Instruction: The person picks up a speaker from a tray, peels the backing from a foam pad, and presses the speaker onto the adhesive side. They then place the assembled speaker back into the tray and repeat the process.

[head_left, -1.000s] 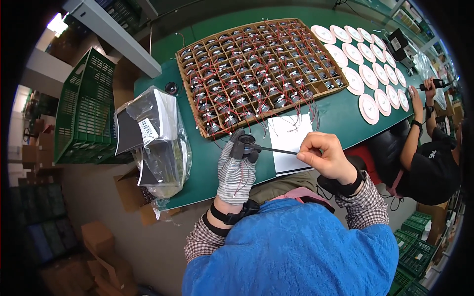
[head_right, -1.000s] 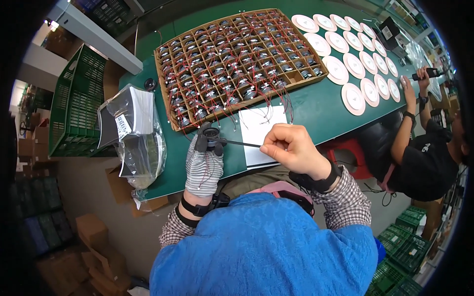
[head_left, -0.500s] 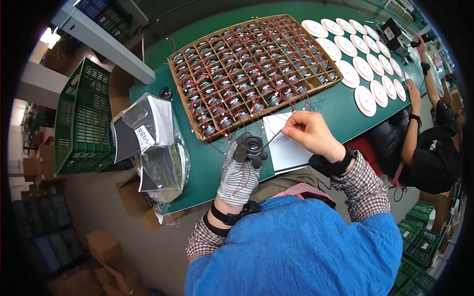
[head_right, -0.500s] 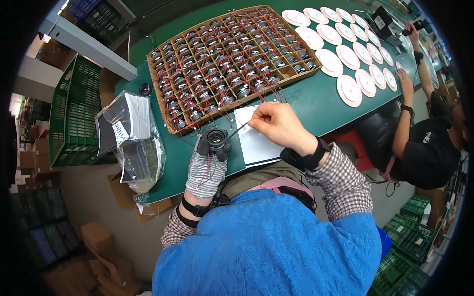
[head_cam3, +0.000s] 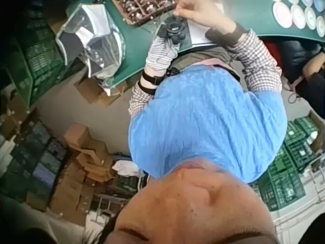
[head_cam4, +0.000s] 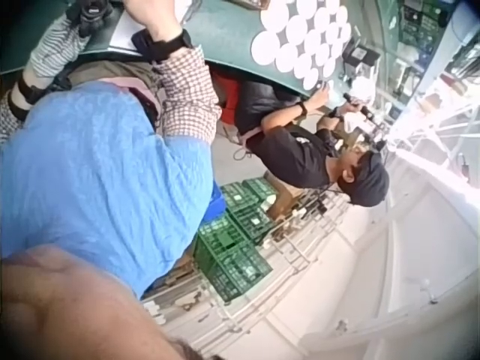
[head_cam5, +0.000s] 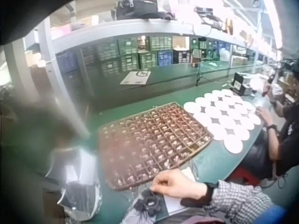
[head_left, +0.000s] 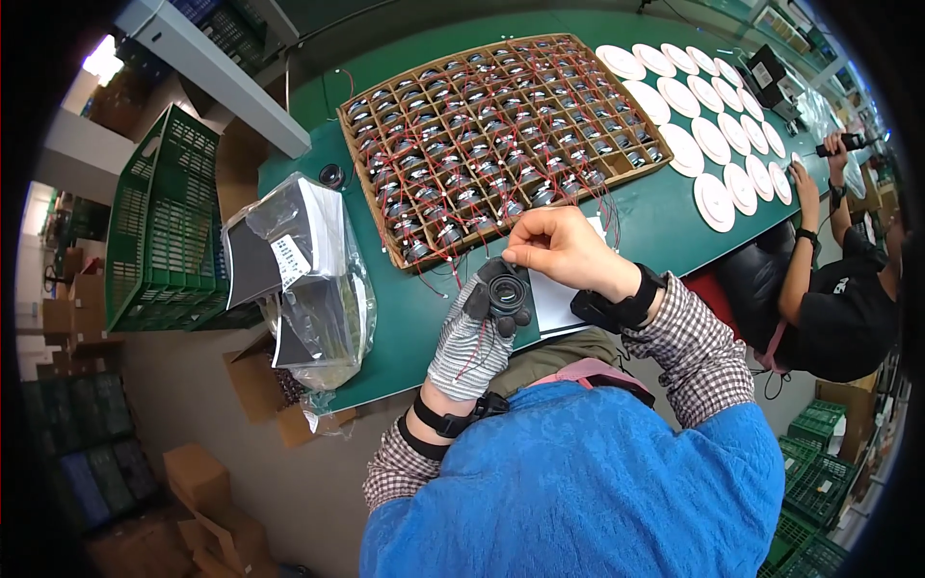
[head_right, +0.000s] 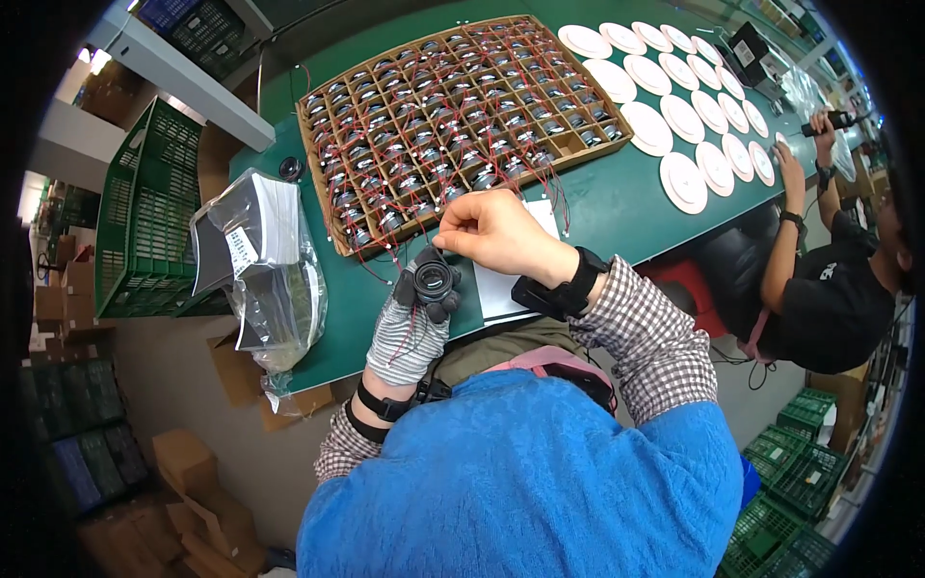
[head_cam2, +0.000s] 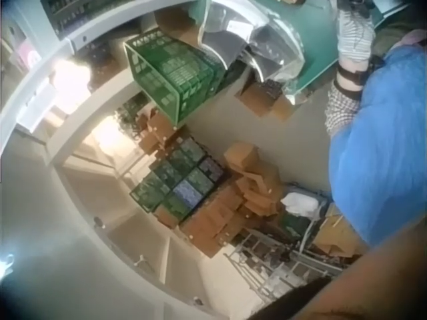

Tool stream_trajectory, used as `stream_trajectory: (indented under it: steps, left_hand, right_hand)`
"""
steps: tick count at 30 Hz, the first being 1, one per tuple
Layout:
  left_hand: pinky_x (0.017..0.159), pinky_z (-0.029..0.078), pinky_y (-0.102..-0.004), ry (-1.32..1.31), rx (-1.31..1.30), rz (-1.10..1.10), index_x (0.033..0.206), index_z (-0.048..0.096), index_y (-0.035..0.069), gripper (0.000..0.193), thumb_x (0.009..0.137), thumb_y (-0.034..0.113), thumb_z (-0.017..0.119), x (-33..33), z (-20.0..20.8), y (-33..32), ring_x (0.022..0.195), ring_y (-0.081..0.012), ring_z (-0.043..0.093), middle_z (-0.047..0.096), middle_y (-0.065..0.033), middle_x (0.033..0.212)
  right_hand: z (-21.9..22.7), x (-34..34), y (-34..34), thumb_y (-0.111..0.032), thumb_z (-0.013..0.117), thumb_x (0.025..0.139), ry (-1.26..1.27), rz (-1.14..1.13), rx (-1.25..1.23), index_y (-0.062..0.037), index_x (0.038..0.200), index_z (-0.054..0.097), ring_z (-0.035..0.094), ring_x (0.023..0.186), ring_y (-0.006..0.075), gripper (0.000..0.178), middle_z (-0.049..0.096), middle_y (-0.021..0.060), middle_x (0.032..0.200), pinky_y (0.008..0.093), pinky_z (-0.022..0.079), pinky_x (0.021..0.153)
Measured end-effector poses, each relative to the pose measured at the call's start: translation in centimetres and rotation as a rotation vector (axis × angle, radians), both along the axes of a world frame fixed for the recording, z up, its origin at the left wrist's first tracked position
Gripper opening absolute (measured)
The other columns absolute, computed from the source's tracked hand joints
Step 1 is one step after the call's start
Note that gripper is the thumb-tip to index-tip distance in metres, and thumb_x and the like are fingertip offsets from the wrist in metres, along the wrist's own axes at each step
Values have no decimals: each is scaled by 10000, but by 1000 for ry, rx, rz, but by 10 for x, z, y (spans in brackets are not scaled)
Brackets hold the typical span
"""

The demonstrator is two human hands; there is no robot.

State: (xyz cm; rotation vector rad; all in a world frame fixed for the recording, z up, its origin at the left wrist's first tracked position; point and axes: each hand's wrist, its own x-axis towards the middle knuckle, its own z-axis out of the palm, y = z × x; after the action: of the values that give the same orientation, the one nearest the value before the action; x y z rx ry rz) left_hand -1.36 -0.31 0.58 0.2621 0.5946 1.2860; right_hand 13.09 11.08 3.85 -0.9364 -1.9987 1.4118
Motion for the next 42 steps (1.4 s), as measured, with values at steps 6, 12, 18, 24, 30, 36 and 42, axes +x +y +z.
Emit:
stream_trajectory:
  steps: [6, 12, 18, 24, 30, 36, 42]
  left_hand:
    - [566, 501, -157, -173, -48, -43, 1206, 412, 17, 478, 863, 316, 559, -4, -3, -2, 747, -130, 584, 549, -77, 957]
    - [590, 531, -225, -318, -23, -60, 1107, 475, 3, 371, 870, 277, 553, -6, -10, -4, 720, -195, 591, 579, -141, 949]
    - [608, 496, -180, -223, 70, -98, 1236, 399, 25, 499, 876, 346, 530, -5, -7, -3, 750, -111, 573, 548, -75, 977]
    - [561, 481, -173, -238, -1, -32, 1137, 454, 30, 374, 888, 299, 524, 4, 1, -2, 724, -107, 528, 538, -59, 940]
    - [609, 498, -180, -132, 36, -13, 1170, 425, 30, 427, 866, 297, 561, 6, 8, -6, 801, -101, 546, 528, -45, 955]
    - [697, 519, -247, 29, 176, 85, 1234, 370, 32, 577, 792, 252, 668, 6, 8, -5, 893, -140, 561, 524, -89, 1051]
    - [728, 499, -270, 654, 322, 451, 1183, 395, 10, 619, 698, 151, 753, 14, 3, -3, 840, -154, 549, 509, -87, 976]
  right_hand:
    - [6, -10, -3, -96, 674, 750, 0, 87, 0, -5, 751, 620, 525, 628, 63, 107, 581, 20, 674, 218, 433, 561]
    - [5, -10, -2, -115, 685, 743, -8, 162, -62, -11, 753, 632, 538, 628, 68, 118, 603, 32, 681, 226, 445, 561]
    - [8, 7, -11, -94, 676, 763, 147, 157, -287, 13, 897, 620, 550, 775, 96, 180, 574, 37, 829, 231, 450, 693]
    - [-10, 9, -38, -103, 687, 750, 431, 156, -432, 25, 1004, 599, 528, 943, 149, 298, 520, 70, 1005, 263, 419, 844]
    - [-9, 5, -44, -80, 712, 719, 563, 153, -557, -2, 1034, 602, 534, 909, 122, 343, 517, 34, 1022, 248, 422, 841]
    - [-8, 10, -38, -135, 721, 705, 471, 189, -446, 18, 1045, 583, 505, 938, 137, 398, 489, 64, 1024, 250, 397, 850]
    - [-2, 13, -47, -115, 714, 721, 369, -31, -323, -7, 888, 608, 470, 699, 48, 226, 526, -4, 815, 175, 371, 615]
